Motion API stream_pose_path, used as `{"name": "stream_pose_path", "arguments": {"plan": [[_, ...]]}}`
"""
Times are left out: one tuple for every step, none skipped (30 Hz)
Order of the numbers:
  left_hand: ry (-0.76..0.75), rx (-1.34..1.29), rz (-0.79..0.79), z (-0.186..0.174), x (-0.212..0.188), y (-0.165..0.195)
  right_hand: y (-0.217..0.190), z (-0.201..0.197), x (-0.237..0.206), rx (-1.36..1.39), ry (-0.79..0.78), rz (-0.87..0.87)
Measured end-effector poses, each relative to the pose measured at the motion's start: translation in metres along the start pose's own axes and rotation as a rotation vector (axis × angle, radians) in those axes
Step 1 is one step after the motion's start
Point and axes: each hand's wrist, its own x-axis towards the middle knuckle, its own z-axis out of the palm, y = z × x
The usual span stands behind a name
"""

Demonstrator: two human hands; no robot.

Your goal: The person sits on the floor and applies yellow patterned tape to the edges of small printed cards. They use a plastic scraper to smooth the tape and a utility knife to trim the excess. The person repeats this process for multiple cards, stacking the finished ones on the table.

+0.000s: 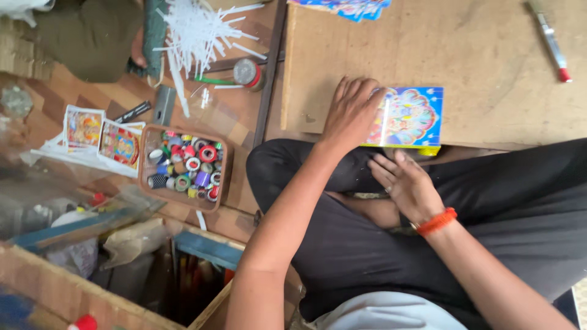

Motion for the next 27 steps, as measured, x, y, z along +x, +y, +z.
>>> {"name": "stream_pose_path", "arguments": {"plan": [[-0.008,-0.028,-0.011,0.005,0.006,0.001,-0.003,-0.005,0.012,0.164,0.002,0.011],[-0.008,-0.046,-0.021,0.008,0.009,0.001,-0.005,-0.008,0.022,0.202,0.042,0.007],[-0.006,-0.063,-0.032,0.01,0.012,0.001,-0.007,-0.01,0.03,0.239,0.08,0.005],[0.001,-0.066,-0.033,0.01,0.013,0.001,-0.009,-0.012,0.035,0.278,0.124,0.009],[0.0,-0.07,-0.038,0.009,0.009,0.002,-0.008,-0.014,0.039,0.284,0.127,0.005],[-0.002,-0.077,-0.043,0.007,0.004,0.003,-0.008,-0.016,0.041,0.288,0.13,0.001],[0.002,-0.08,-0.06,0.006,-0.002,0.006,-0.006,-0.016,0.042,0.292,0.131,-0.002],[0.006,-0.083,-0.077,0.003,-0.009,0.008,-0.004,-0.016,0.041,0.274,0.139,-0.001],[0.01,-0.089,-0.095,0.001,-0.017,0.013,-0.001,-0.016,0.039,0.256,0.15,0.001],[0.018,-0.093,-0.143,0.0,-0.025,0.02,0.0,-0.017,0.036,0.238,0.16,0.002],[0.027,-0.094,-0.19,-0.002,-0.034,0.028,0.002,-0.018,0.032,0.179,0.219,-0.033],[0.039,-0.095,-0.234,-0.006,-0.041,0.035,0.003,-0.017,0.027,0.122,0.276,-0.07],[0.048,-0.135,-0.274,-0.012,-0.047,0.042,0.004,-0.014,0.022,0.066,0.332,-0.11],[0.056,-0.174,-0.314,-0.02,-0.053,0.049,0.003,-0.011,0.015,-0.017,0.3,-0.198],[0.065,-0.215,-0.351,-0.029,-0.055,0.055,0.001,-0.008,0.005,-0.1,0.269,-0.289],[0.118,-0.257,-0.35,-0.039,-0.056,0.062,-0.002,-0.005,-0.004,-0.184,0.237,-0.381],[0.172,-0.297,-0.353,-0.049,-0.058,0.07,-0.007,-0.001,-0.013,-0.269,0.198,-0.466],[0.227,-0.335,-0.357,-0.06,-0.058,0.077,-0.014,0.002,-0.022,-0.354,0.155,-0.549],[0.28,-0.37,-0.311,-0.07,-0.056,0.082,-0.022,0.005,-0.03,-0.438,0.112,-0.632],[0.332,-0.405,-0.265,-0.078,-0.053,0.088,-0.034,0.008,-0.039,-0.555,0.089,-0.632],[0.385,-0.437,-0.223,-0.085,-0.049,0.091,-0.048,0.009,-0.049,-0.674,0.063,-0.628],[0.371,-0.443,-0.21,-0.091,-0.045,0.094,-0.059,0.013,-0.06,-0.793,0.037,-0.621],[0.356,-0.45,-0.195,-0.096,-0.039,0.095,-0.069,0.017,-0.07,-0.929,0.002,-0.642],[0.344,-0.456,-0.177,-0.1,-0.032,0.094,-0.082,0.023,-0.08,-1.064,-0.035,-0.667],[0.136,-0.575,-0.282,-0.103,-0.023,0.09,-0.093,0.029,-0.089,-1.199,-0.073,-0.692],[-0.081,-0.694,-0.384,-0.105,-0.017,0.086,-0.1,0.035,-0.099,-1.289,-0.058,-0.685],[-0.304,-0.812,-0.479,-0.105,-0.015,0.085,-0.106,0.041,-0.107,-1.378,-0.042,-0.675]]}}
